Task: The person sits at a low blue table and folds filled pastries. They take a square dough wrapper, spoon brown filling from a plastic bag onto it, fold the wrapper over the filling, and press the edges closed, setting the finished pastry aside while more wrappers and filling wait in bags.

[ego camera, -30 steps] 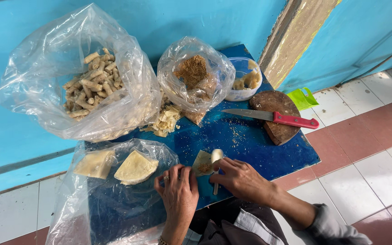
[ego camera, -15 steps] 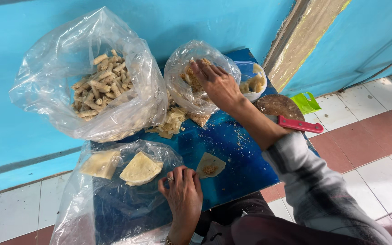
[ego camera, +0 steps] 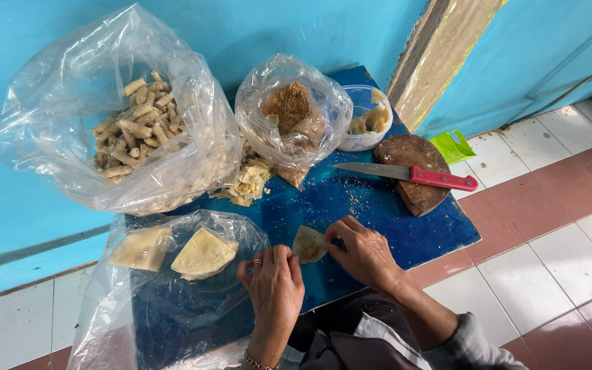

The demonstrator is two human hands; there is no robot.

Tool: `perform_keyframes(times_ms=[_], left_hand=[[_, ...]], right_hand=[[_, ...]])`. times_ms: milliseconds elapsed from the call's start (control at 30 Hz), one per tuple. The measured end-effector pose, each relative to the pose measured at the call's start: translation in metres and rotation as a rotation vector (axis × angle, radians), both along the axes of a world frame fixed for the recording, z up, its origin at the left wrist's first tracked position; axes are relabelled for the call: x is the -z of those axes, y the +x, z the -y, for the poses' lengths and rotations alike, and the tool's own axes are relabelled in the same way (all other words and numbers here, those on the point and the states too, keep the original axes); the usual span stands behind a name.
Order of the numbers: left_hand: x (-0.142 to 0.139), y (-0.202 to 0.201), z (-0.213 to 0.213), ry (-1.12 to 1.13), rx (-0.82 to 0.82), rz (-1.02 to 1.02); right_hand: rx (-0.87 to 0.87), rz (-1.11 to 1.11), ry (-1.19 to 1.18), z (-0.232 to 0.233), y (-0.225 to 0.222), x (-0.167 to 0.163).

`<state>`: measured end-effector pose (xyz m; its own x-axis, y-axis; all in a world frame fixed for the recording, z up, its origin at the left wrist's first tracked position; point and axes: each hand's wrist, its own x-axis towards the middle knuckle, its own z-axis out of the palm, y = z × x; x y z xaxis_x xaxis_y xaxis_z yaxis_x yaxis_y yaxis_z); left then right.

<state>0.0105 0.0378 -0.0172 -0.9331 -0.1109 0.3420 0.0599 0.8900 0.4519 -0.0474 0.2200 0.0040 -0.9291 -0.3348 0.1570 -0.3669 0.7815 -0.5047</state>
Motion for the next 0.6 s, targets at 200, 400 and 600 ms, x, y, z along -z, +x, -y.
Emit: perform_keyframes(times_ms=[200,400,600], left_hand=[[0.012,-0.003,0.002,0.179,0.104,-0.053],[0.024,0.000,-0.001,0.187,0.185,-0.123],[0.030,0.000,0.005,0.141,0.289,-0.174]], right_hand=[[-0.035,-0.007,-0.134,0.002,0.008,0.004],[-0.067,-0.135,-0.133,0.008,0.024,0.012],[-0.218,-0.276,-0.104,0.004,0.022,0.017]])
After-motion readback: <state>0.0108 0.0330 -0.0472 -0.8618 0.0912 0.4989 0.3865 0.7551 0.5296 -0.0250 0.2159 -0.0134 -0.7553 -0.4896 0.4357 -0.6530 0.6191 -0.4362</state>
